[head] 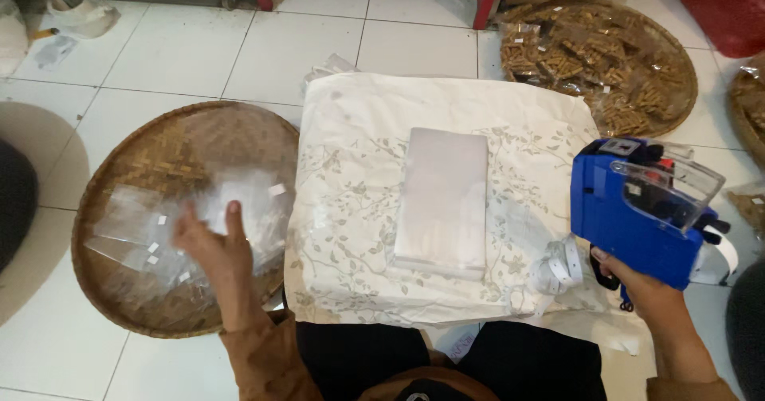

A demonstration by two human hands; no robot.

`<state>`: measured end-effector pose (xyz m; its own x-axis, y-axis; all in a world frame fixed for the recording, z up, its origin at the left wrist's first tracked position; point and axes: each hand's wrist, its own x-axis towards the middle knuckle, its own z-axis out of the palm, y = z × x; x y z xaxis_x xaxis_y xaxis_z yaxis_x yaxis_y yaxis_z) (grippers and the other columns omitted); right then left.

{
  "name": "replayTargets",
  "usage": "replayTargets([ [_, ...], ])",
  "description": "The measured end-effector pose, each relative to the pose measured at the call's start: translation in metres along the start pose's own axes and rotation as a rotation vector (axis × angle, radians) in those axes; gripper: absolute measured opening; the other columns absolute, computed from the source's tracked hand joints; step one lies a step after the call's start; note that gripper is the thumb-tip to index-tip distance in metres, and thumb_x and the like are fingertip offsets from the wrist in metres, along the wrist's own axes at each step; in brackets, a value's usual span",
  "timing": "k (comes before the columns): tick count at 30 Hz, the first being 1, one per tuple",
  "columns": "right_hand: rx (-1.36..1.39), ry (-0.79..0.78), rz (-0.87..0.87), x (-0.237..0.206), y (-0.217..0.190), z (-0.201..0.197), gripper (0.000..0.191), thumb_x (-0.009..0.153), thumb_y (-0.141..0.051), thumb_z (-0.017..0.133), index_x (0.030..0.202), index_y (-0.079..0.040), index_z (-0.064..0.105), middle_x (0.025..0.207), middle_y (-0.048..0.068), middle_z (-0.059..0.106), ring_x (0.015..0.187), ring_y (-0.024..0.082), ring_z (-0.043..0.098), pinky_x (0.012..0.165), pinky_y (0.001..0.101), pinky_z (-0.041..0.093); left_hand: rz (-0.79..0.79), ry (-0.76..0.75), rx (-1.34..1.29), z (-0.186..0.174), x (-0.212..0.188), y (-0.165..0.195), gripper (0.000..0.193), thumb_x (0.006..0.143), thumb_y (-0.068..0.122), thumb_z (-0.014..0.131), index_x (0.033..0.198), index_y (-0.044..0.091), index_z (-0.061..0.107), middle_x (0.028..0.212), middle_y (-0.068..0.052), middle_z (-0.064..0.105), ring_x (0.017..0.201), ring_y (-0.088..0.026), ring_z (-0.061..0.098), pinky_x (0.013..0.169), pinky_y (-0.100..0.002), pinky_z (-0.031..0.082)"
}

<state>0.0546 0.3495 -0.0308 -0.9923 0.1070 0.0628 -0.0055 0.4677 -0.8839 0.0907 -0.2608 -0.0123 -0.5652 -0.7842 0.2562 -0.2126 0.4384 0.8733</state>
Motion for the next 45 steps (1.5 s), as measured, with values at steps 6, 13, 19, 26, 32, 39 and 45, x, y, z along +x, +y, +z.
replayTargets([
  [6, -0.147, -0.157, 0.176, 0.041, -0.025, 0.009, 0.046, 0.073, -0.019, 0.088, 0.112, -0.003, 0.071, 0.1, 0.011, 0.075, 0.088, 0.02, 0.071, 0.076, 0.0351, 0.06, 0.217, -0.268, -0.116, 0.055, -0.06, 0.044, 0.044, 0.095, 0.019, 0.077, 0.132, 0.006, 0.059, 0.124, -0.01, 0.06, 0.094, -0.019, 0.061, 0.078, -0.035, 0.055],
  [13, -0.464, -0.582, -0.1, 0.077, -0.097, 0.04, 0.071, 0.059, -0.04, 0.094, 0.12, -0.013, 0.07, 0.105, 0.009, 0.079, 0.096, 0.025, 0.074, 0.089, 0.0374, 0.056, 0.289, -0.571, 0.032, 0.132, -0.128, 0.086, 0.044, 0.088, 0.029, 0.078, 0.123, 0.007, 0.065, 0.107, -0.015, 0.066, 0.092, -0.032, 0.068, 0.074, -0.042, 0.055],
  [19, -0.966, -0.703, -0.02, 0.099, -0.146, 0.076, 0.066, 0.062, -0.054, 0.086, 0.121, -0.025, 0.073, 0.112, 0.009, 0.079, 0.104, 0.03, 0.074, 0.092, 0.0397, 0.057, 0.256, -0.559, 0.078, 0.14, -0.122, 0.077, 0.044, 0.087, 0.028, 0.076, 0.125, 0.007, 0.065, 0.1, -0.013, 0.068, 0.087, -0.032, 0.068, 0.073, -0.044, 0.054],
  [26, -1.199, -0.69, 0.16, 0.102, -0.173, 0.073, 0.068, 0.063, -0.063, 0.082, 0.12, -0.027, 0.074, 0.115, 0.007, 0.078, 0.108, 0.028, 0.074, 0.094, 0.041, 0.058, 0.194, -0.592, 0.097, 0.146, -0.117, 0.067, 0.038, 0.088, 0.028, 0.077, 0.116, 0.007, 0.063, 0.099, -0.011, 0.067, 0.083, -0.03, 0.068, 0.069, -0.043, 0.053],
  [32, -1.229, -0.688, 0.228, 0.096, -0.177, 0.054, 0.062, 0.065, -0.061, 0.081, 0.112, -0.021, 0.08, 0.103, 0.009, 0.081, 0.099, 0.027, 0.077, 0.09, 0.0406, 0.061, 0.235, -0.521, 0.017, 0.144, -0.12, 0.066, 0.03, 0.087, 0.025, 0.077, 0.105, 0.007, 0.06, 0.097, -0.01, 0.067, 0.081, -0.027, 0.067, 0.067, -0.041, 0.053],
  [39, -1.281, -0.628, 0.141, 0.084, -0.169, 0.028, 0.055, 0.067, -0.054, 0.082, 0.116, -0.028, 0.077, 0.104, 0.005, 0.082, 0.098, 0.027, 0.078, 0.088, 0.04, 0.061, 0.164, -0.545, -0.024, 0.141, -0.112, 0.068, 0.023, 0.086, 0.025, 0.08, 0.086, 0.006, 0.065, 0.082, -0.009, 0.07, 0.073, -0.028, 0.067, 0.065, -0.041, 0.051],
  [45, -1.203, -0.596, 0.207, 0.068, -0.142, 0.014, 0.061, 0.066, -0.06, 0.084, 0.117, -0.028, 0.075, 0.105, 0.007, 0.082, 0.099, 0.027, 0.078, 0.091, 0.039, 0.06, 0.212, -0.511, -0.064, 0.133, -0.108, 0.066, 0.021, 0.088, 0.023, 0.078, 0.082, 0.004, 0.071, 0.078, -0.013, 0.07, 0.069, -0.032, 0.066, 0.065, -0.042, 0.051],
])
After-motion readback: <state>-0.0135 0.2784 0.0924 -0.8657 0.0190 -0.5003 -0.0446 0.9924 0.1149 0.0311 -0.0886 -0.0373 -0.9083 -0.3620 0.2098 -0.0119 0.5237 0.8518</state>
